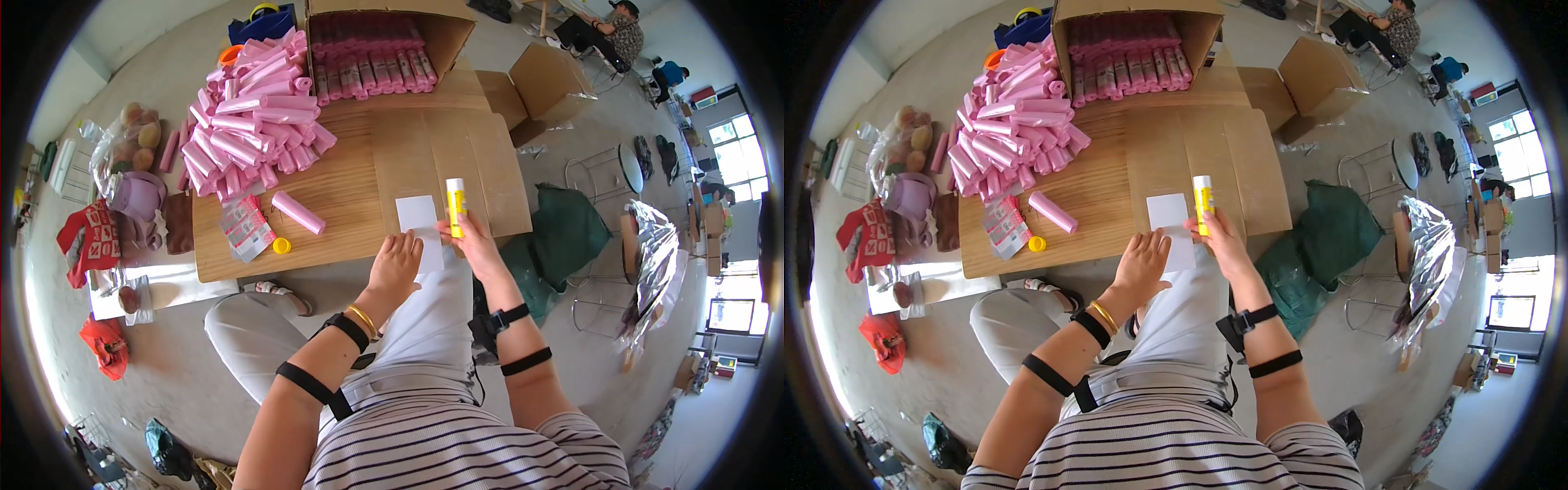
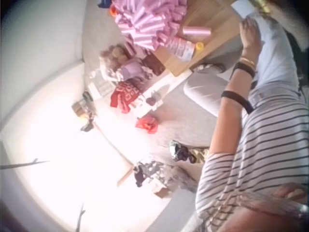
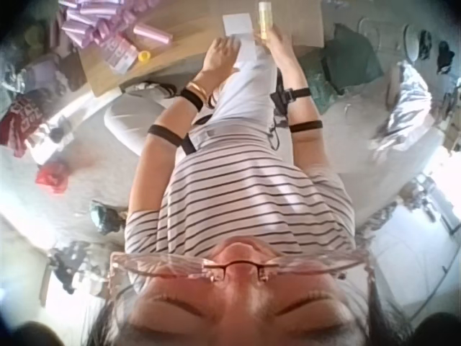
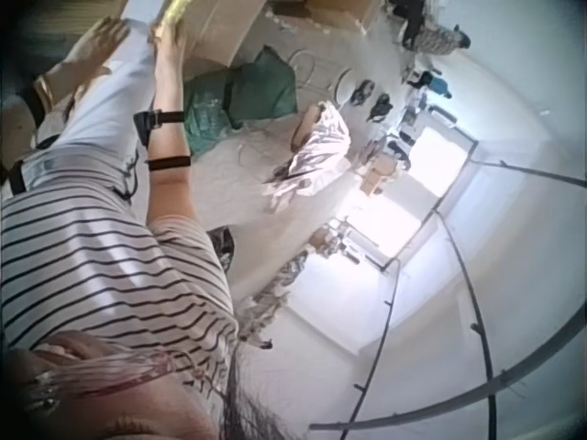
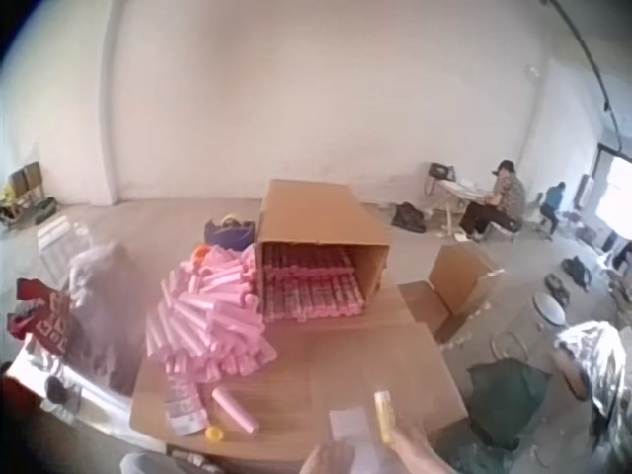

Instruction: Applying adhesive labels to pink foam or plastic tubes using a glue stick.

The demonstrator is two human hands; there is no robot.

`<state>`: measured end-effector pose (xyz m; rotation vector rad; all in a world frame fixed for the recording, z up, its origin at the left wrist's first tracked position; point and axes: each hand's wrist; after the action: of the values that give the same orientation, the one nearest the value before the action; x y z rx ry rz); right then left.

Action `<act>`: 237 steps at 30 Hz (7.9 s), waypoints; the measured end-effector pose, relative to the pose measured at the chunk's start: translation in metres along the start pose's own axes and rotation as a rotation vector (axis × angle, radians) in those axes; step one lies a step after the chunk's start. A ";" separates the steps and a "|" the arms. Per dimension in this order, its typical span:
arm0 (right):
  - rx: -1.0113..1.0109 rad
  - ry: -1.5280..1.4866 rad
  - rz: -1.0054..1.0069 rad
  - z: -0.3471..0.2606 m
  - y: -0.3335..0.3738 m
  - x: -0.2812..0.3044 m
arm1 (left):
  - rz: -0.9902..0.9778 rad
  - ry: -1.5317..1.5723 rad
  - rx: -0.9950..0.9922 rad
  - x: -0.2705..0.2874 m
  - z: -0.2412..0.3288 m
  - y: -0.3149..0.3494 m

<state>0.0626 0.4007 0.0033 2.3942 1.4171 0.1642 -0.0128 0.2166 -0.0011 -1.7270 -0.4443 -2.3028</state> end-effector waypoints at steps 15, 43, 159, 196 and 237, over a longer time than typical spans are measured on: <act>0.109 0.025 -0.114 -0.018 0.033 -0.018 | 0.340 1.699 0.222 0.020 0.000 -0.037; 0.055 -0.444 0.134 -0.054 0.052 0.029 | 0.117 0.625 0.086 0.003 0.031 0.057; 0.352 0.900 0.038 -0.034 -0.037 -0.032 | 0.239 0.194 0.117 -0.036 0.021 0.010; 0.256 0.895 0.012 -0.030 -0.012 -0.015 | 0.107 0.050 0.124 -0.036 0.023 0.010; 0.288 0.908 0.083 -0.034 -0.054 -0.044 | 0.145 0.062 0.109 -0.038 0.023 0.009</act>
<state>-0.0124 0.3944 0.0189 2.7455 1.7685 1.2789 0.0215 0.2168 -0.0306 -1.5783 -0.4104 -2.1815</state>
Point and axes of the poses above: each hand's wrist, its own y-axis away from the middle knuckle, its own x-axis out of the back of the hand, z = x × y, and after that the axes turned 6 degrees about y, right-handed
